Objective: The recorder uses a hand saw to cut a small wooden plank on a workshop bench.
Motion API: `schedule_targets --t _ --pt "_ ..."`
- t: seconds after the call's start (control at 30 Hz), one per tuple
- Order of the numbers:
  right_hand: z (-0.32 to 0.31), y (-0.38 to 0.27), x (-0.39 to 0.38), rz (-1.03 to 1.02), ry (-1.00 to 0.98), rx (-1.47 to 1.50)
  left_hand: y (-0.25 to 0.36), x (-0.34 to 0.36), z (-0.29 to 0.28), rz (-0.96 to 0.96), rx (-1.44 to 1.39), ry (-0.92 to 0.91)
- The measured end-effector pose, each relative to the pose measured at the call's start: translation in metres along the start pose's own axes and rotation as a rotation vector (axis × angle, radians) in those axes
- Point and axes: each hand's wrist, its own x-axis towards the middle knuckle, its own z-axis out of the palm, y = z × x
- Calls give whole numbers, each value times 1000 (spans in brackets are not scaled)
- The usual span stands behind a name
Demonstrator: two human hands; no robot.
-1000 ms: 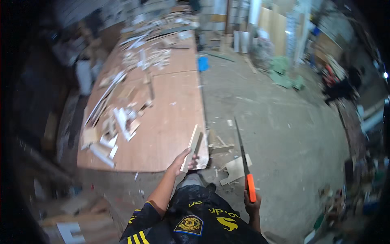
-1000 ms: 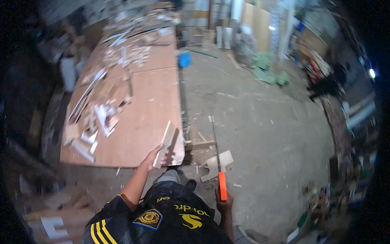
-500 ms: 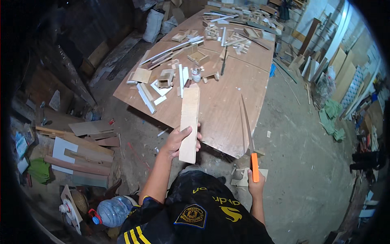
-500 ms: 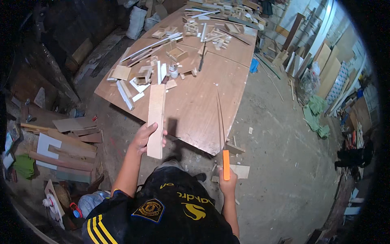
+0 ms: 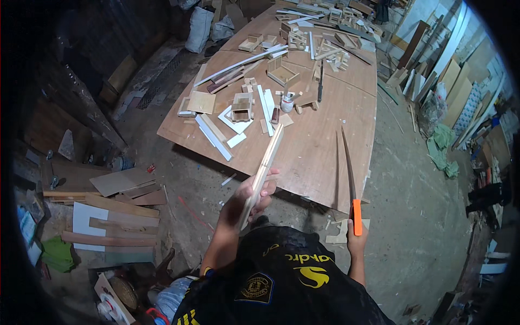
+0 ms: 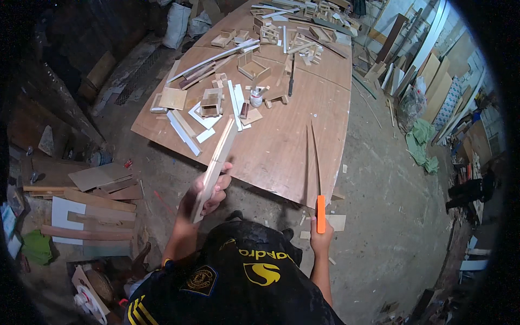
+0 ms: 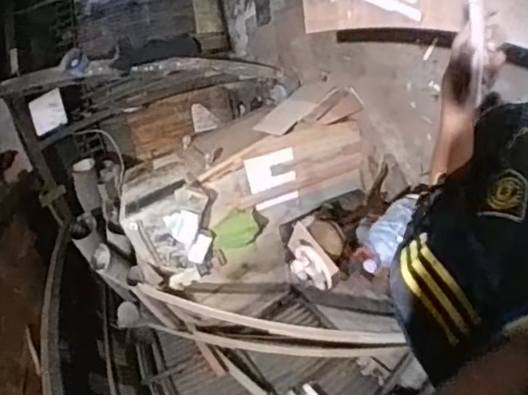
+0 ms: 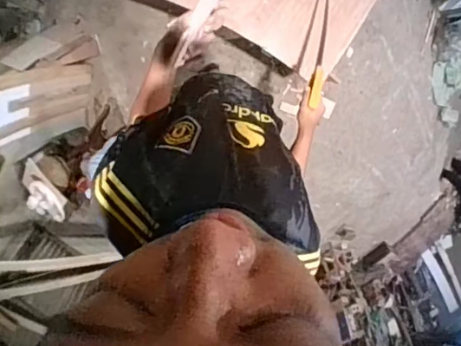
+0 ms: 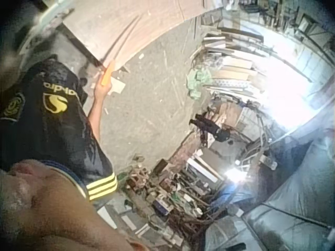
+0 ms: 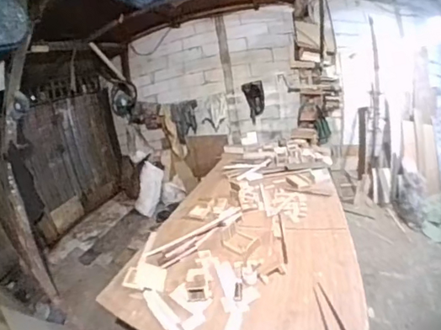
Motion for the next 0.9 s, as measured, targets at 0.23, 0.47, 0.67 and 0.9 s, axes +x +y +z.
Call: schedule_targets --t 0.23,0.47,0.67,0.9 --pt "37 -40 -14 66 86 -10 22 -6 -44 16 -340 -191" --pt "51 -44 -32 -40 178 -75 36 10 -55 -26 -13 22" --pt "36 -37 -40 -48 239 -122 34 32 -50 -80 244 38" --pt "3 -9 -45 117 299 -20 13 72 -22 137 1164 159"
